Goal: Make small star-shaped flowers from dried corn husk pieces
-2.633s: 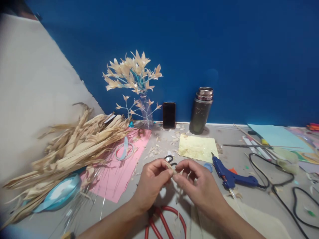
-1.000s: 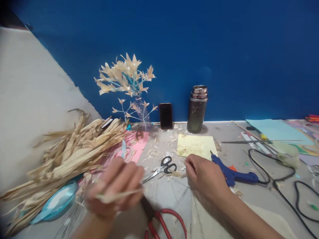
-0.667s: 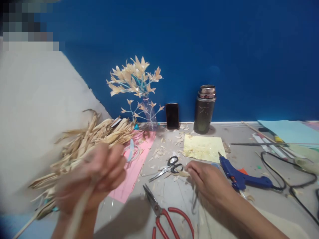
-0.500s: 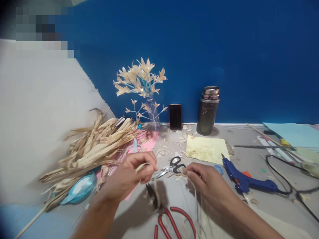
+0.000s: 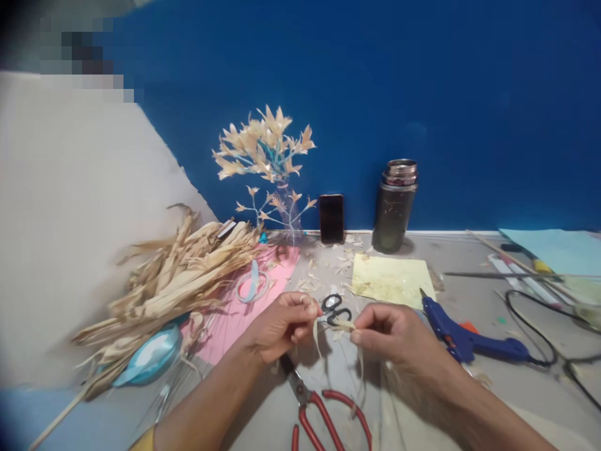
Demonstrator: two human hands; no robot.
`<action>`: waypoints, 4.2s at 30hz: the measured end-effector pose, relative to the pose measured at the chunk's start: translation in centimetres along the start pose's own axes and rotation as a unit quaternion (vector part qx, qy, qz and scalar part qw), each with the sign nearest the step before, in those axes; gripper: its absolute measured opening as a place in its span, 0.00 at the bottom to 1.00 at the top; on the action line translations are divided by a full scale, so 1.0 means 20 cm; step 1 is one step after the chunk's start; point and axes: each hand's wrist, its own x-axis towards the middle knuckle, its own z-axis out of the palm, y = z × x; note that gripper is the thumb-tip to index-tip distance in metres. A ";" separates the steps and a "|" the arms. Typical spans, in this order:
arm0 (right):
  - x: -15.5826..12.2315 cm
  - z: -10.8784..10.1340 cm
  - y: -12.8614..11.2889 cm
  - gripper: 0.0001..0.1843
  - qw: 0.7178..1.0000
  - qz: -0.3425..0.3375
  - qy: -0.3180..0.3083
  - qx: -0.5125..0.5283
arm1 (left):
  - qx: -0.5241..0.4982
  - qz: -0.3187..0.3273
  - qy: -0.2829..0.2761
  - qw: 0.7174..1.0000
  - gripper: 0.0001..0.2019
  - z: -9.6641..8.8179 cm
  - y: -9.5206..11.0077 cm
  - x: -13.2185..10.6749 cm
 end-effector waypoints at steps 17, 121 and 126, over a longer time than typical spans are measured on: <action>0.01 -0.01 -0.05 0.19 0.997 0.017 -0.077 0.008 | 0.199 0.004 0.007 0.980 0.12 0.01 -0.06 -0.01; -0.06 0.11 -0.02 0.15 0.929 -0.162 0.076 -0.324 | 0.307 0.347 0.120 0.878 0.07 0.16 -0.19 -0.07; -0.05 0.11 -0.01 0.14 0.924 -0.172 0.078 -0.333 | 0.304 0.385 0.104 0.865 0.05 0.15 -0.19 -0.06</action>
